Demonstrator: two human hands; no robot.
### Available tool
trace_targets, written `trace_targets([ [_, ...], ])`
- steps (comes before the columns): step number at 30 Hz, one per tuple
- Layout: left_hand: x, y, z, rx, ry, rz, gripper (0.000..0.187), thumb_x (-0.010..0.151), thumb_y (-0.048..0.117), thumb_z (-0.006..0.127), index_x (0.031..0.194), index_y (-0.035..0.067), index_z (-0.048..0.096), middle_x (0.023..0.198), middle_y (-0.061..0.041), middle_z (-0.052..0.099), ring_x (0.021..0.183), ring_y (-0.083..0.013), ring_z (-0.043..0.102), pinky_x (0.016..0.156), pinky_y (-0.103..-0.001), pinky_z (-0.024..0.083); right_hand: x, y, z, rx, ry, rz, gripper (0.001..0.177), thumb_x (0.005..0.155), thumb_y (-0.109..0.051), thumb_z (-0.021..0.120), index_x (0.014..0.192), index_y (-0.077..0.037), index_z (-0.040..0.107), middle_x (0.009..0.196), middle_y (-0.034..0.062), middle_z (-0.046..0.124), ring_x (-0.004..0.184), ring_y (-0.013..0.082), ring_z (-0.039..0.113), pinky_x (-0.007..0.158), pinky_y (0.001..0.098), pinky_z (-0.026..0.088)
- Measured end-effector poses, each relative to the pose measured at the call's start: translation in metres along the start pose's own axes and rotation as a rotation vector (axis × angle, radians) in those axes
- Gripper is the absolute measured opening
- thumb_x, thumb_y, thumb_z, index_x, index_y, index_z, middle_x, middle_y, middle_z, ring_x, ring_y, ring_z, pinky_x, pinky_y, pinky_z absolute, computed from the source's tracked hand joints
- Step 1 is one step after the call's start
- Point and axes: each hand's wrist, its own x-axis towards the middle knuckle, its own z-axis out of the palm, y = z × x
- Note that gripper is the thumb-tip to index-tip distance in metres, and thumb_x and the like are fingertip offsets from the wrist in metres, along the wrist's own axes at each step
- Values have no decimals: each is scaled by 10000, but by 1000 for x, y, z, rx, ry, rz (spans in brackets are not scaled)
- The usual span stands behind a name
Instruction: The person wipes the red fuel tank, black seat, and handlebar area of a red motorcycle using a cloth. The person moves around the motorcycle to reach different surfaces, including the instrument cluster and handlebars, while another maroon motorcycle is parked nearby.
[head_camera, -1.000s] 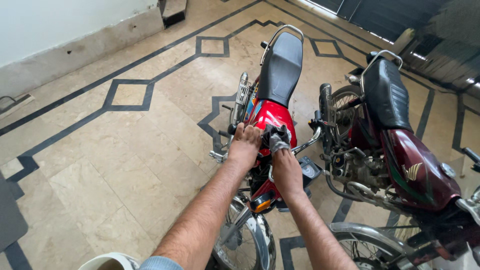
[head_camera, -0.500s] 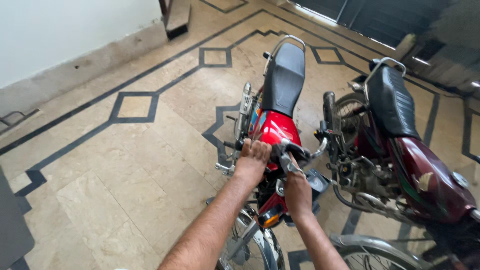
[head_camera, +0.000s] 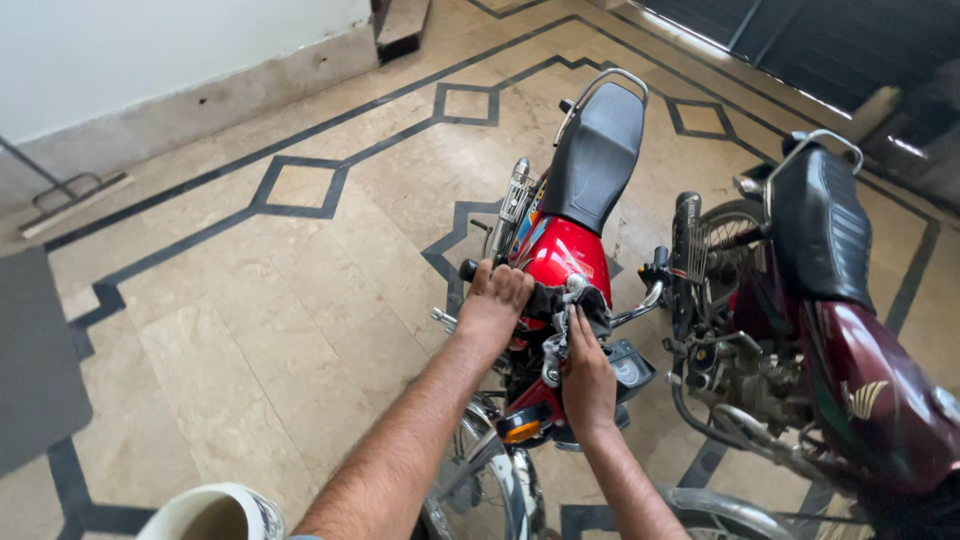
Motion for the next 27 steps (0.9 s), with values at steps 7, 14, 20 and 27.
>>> trace_targets([
  [7,11,27,4,64,-104,-133,671,971,176,463,1592,110,218,1561,-73,333,1491,-306,220,1198,-640,-43,11,32,-37,49,-158,-126,732,791,123,520,1483,-112,492,1547,88,508,1165,390,639,880,461,552],
  [14,8,53,-13,91,-100,-321,651,995,229,421,1608,143,218,1634,-42,264,1555,-302,97,1202,-620,-103,9,54,-34,111,-227,-215,780,790,137,509,1532,-83,413,1564,146,471,1157,407,639,890,463,547],
  [20,8,58,-23,112,-145,-353,671,982,224,424,1612,175,199,1663,-28,207,1563,-304,56,1194,-611,-113,6,68,-37,112,-257,-199,773,824,115,518,1553,-122,421,1507,144,525,1206,387,633,937,457,540],
  [27,10,57,-27,66,-204,-344,688,982,199,411,1621,178,157,1683,-39,154,1558,-322,19,1186,-626,-127,24,54,-49,192,-242,-215,715,853,111,495,1529,-105,411,1554,168,481,1173,404,621,895,458,542],
])
